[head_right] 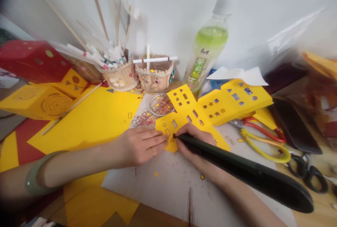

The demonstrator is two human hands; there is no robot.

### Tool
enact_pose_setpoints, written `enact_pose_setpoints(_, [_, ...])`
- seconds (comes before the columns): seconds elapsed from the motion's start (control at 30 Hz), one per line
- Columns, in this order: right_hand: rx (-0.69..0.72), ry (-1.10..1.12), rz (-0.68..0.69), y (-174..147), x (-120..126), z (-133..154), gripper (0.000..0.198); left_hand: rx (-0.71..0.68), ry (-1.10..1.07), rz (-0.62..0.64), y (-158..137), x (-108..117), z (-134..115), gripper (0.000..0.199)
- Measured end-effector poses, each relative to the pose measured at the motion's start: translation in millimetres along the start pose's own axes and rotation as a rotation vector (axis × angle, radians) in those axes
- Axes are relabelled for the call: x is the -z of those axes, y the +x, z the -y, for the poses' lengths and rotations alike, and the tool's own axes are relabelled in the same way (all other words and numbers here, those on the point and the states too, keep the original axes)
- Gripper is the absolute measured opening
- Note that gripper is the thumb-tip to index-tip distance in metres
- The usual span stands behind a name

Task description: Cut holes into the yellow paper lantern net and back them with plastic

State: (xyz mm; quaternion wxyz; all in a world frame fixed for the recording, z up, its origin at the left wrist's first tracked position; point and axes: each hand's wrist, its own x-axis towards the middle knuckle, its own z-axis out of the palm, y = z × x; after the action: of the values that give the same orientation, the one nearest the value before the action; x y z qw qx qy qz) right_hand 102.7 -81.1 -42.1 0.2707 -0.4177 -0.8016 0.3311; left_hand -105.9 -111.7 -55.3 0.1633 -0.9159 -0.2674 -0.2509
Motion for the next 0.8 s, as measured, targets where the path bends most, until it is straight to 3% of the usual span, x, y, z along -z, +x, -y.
enact_pose_setpoints(0.6, [0.024,-0.087,-0.023,-0.1,-1.3,2.9,0.002,-0.004,0.001,-0.011,-0.1,-0.5,1.3,0.020])
enact_pose_setpoints(0.8, [0.099,-0.127,-0.040,-1.2,-6.1,0.1,0.008,-0.056,0.062,0.026,1.4,2.5,-0.5,0.020])
